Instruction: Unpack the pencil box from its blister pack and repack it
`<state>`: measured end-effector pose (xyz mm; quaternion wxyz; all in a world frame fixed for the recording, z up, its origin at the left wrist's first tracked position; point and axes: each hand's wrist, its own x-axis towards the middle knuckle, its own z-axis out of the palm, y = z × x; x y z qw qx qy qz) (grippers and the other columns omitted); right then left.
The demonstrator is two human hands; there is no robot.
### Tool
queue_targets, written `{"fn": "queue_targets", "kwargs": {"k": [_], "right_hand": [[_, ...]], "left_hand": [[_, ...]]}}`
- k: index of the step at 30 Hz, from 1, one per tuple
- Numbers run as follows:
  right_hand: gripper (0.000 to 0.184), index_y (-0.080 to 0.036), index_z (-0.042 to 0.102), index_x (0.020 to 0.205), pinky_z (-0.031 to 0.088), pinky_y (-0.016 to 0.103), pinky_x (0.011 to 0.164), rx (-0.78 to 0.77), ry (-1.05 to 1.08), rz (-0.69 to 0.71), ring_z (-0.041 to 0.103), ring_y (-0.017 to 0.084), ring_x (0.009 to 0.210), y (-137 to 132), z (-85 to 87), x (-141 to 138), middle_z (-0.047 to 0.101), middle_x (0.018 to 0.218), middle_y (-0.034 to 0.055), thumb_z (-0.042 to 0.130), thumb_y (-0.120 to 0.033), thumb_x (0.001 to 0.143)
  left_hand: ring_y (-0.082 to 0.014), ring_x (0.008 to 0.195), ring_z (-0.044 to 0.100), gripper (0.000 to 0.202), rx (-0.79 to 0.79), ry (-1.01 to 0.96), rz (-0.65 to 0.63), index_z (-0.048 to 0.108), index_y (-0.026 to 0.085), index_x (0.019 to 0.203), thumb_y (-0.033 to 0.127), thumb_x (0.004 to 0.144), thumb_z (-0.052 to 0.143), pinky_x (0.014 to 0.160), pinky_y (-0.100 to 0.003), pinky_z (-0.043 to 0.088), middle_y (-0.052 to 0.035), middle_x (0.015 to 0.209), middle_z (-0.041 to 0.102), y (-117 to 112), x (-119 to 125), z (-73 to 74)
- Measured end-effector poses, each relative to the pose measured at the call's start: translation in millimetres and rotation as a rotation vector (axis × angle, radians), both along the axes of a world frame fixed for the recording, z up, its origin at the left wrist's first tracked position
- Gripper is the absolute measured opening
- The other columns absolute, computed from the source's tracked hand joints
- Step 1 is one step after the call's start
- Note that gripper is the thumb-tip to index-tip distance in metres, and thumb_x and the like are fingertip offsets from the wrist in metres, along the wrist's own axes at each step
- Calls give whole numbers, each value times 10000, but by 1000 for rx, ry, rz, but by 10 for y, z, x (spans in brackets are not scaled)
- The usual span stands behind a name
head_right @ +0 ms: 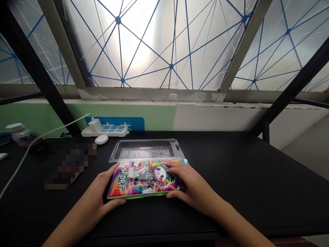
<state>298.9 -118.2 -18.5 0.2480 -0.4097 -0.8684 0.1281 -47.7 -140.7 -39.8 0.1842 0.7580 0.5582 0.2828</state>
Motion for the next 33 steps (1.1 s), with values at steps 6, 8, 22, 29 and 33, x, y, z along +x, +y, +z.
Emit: {"fn": "queue_targets", "kwargs": {"k": [6,8,22,29,33], "right_hand": [[333,-244,673,1085,570,410,854,-216,233,-149,702,264,969,212,171,41,738,1083,76,632,-516,899],[335,-230,662,1040,570,355,669,-245,338,-288,691,225,752,304,159,30,728,871,48,559,-531,936],[673,-292,702,1136,542,462,887,-152,297,-90,642,348,1054,70,10,225,661,1145,129,363,-805,861],[702,-346,576,1308,549,467,952,-90,93,-121,622,360,1163,45,-148,347,623,1290,114,847,-520,683],[514,-306,601,1230,598,443,788,-114,152,-332,702,321,949,50,-210,348,702,1120,96,735,-517,781]], "left_hand": [[-337,1313,527,1022,4,22,3,91,379,1585,387,803,748,1041,-502,468,-92,1446,535,-12,-25,-69],[-349,1317,522,1104,9,27,3,18,399,1583,379,776,771,1026,-515,475,-79,1435,555,-24,-23,-78],[-352,1198,616,693,71,13,-33,468,332,1439,506,812,707,971,-471,543,-93,1354,625,-8,-79,-113],[-331,1227,596,613,61,30,-21,492,265,1440,544,902,579,968,-425,546,-108,1367,619,25,-60,-103],[-338,1323,515,557,81,102,-23,541,276,1391,536,901,596,1038,-468,496,-90,1453,555,14,-35,-76]]}}
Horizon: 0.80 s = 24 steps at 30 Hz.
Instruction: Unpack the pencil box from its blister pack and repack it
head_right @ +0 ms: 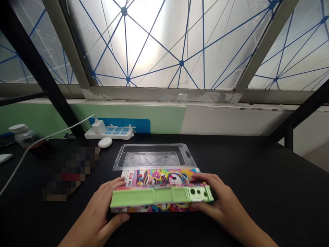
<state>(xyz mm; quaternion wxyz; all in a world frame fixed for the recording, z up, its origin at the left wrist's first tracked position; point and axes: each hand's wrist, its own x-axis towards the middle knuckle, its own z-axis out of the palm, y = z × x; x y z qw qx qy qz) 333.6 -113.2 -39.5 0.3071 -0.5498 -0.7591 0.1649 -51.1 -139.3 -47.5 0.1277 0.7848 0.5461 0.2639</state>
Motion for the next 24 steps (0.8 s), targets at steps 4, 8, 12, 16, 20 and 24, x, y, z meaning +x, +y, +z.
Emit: {"fn": "queue_targets", "kwargs": {"k": [4,8,12,16,20,24], "right_hand": [[471,-264,636,1150,591,411,669,-50,-31,-143,693,291,784,16,89,-122,719,889,70,579,-616,843],[467,-252,648,1086,537,393,650,-31,-152,-166,643,278,755,56,180,-258,710,834,66,451,-640,917],[531,-224,619,796,453,432,726,33,-430,-183,588,250,684,105,251,-300,665,754,67,366,-661,958],[552,-220,576,690,383,433,707,236,-791,-150,570,269,705,122,377,-382,612,711,86,334,-615,990],[336,-202,631,819,373,430,696,397,-929,-122,577,297,769,116,456,-672,626,803,110,432,-405,997],[213,-196,640,985,411,404,720,411,-815,84,592,274,815,148,414,-1025,648,906,110,432,-243,994]], "left_hand": [[-353,1309,518,383,-44,62,2,657,274,1224,503,936,551,1025,-536,489,-94,1424,575,7,44,15],[-352,1311,516,365,-33,27,22,657,284,1205,502,926,569,1029,-538,488,-84,1408,585,16,58,-42],[-325,1337,511,560,-23,-26,79,440,289,1452,484,940,552,1056,-508,477,-93,1455,543,12,38,-103],[-284,1379,479,671,-94,-60,70,197,301,1573,471,985,471,1055,-460,488,-88,1512,491,-3,26,-70],[-299,1404,442,643,-95,-45,48,309,271,1549,501,971,473,1102,-479,438,-85,1536,463,-13,41,-25],[-318,1410,427,727,-88,-45,45,304,260,1555,517,923,555,1114,-491,422,-97,1544,449,-14,55,-28]]}}
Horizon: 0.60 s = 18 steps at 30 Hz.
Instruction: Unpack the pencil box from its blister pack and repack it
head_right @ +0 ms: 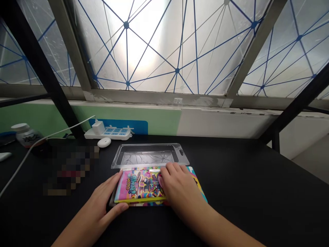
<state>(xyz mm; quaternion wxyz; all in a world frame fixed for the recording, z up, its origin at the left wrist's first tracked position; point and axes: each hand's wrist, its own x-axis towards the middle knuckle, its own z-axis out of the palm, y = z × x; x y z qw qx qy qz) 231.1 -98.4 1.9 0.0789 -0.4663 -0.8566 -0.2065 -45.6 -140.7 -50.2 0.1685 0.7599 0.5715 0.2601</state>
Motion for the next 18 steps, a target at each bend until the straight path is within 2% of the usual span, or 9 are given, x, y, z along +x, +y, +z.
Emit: {"fn": "queue_targets", "kwargs": {"k": [6,10,14,18], "right_hand": [[206,-194,610,1125,457,423,806,-220,228,91,569,274,933,121,-13,-190,617,1049,102,481,-296,1002],[234,-186,612,1060,455,440,836,-320,349,113,549,270,951,143,2,-264,602,1027,87,520,-389,990],[215,-174,594,947,465,427,799,-323,399,84,543,260,905,146,-30,-340,592,963,92,519,-370,989],[155,-161,572,962,481,427,799,-206,430,94,547,264,909,180,-84,-358,588,973,111,497,-292,995]], "left_hand": [[-291,1387,461,732,-87,-77,34,144,286,1594,461,970,483,1088,-454,446,-95,1544,443,-1,-23,31],[-315,1368,471,786,-135,-95,9,70,304,1603,430,956,497,1089,-475,431,-81,1556,430,15,-37,60],[-323,1382,448,797,-164,-98,-16,26,327,1601,426,961,490,1103,-494,408,-60,1575,402,24,-47,63],[-324,1459,335,796,-175,-140,-25,60,329,1600,478,957,505,1126,-486,383,-40,1623,310,9,-65,80]]}}
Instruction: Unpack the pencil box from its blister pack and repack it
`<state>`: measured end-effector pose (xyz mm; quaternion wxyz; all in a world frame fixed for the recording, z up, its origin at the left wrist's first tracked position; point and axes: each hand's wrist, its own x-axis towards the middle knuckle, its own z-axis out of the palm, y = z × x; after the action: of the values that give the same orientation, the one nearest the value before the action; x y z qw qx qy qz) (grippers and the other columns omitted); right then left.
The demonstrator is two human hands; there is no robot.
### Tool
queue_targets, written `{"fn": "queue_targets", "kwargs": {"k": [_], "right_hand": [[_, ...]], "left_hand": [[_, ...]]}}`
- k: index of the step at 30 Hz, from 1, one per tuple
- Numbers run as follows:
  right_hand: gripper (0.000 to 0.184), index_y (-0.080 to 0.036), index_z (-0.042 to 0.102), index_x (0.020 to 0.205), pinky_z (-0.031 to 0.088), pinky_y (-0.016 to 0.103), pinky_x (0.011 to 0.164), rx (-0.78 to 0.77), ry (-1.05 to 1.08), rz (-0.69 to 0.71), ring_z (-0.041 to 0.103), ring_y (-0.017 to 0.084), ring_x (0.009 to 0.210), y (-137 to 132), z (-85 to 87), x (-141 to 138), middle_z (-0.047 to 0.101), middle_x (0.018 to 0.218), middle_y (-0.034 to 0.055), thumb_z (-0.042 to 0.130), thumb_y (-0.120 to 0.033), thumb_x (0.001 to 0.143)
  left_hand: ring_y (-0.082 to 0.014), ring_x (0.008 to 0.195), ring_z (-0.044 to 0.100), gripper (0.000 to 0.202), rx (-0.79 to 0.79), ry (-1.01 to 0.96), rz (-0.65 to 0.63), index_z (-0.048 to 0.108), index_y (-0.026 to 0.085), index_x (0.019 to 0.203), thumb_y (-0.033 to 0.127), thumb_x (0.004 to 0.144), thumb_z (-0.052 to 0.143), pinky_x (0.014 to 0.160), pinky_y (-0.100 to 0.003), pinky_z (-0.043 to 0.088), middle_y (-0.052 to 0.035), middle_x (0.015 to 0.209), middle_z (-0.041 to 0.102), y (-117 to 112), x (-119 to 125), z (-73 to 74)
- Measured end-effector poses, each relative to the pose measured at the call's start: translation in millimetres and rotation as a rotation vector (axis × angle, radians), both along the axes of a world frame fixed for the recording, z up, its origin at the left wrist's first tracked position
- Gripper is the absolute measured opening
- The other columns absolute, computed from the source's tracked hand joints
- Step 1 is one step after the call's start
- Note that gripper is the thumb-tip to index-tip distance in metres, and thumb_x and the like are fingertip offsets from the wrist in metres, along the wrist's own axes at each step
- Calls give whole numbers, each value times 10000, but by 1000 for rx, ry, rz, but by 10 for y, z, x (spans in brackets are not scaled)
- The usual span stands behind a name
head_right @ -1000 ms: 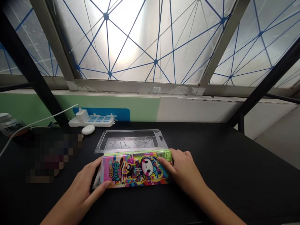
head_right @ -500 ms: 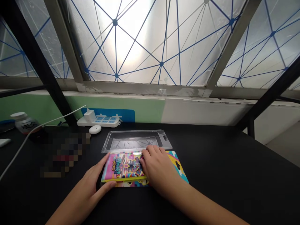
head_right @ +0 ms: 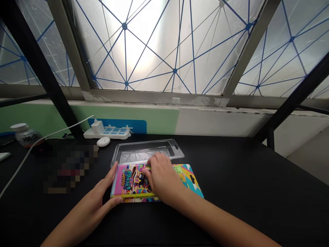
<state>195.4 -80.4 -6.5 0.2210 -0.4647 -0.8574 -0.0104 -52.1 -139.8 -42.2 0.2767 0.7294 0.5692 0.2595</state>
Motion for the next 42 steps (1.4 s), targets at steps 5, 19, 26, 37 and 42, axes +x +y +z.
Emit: {"fn": "queue_targets", "kwargs": {"k": [5,19,26,37,42], "right_hand": [[149,-162,554,974,505,446,817,272,93,62,572,273,923,-89,66,69,606,976,123,547,-310,978],[1234,-346,111,1593,340,503,1160,-477,107,-17,229,392,1481,-584,-145,1342,121,1673,94,869,-524,635],[797,-298,286,1567,287,491,1188,-561,275,-89,322,342,1458,-455,-199,1344,324,1615,66,646,-484,881],[634,-237,476,1457,501,470,1035,-338,267,-125,594,317,1253,-412,-274,1254,588,1419,135,639,-475,892],[483,-253,503,1423,539,443,991,-135,228,-46,620,279,1221,-447,-302,1263,623,1373,122,555,-361,955]], "left_hand": [[-266,1481,305,698,-89,-204,-3,95,312,1600,593,1007,331,1186,-469,301,-17,1626,303,-49,-55,86],[-341,1501,200,810,-137,-12,34,275,350,1562,612,866,598,1187,-544,258,18,1626,265,-58,-39,78],[-336,1482,267,679,-23,-72,43,233,316,1578,633,987,336,1181,-543,267,-13,1616,297,-78,-72,-12],[-316,1407,435,839,29,-58,56,132,309,1597,689,922,453,1125,-462,396,-70,1571,408,-53,-36,9],[-308,1336,525,792,413,89,75,289,299,1553,623,891,581,1080,-403,461,-72,1517,492,-51,16,5]]}}
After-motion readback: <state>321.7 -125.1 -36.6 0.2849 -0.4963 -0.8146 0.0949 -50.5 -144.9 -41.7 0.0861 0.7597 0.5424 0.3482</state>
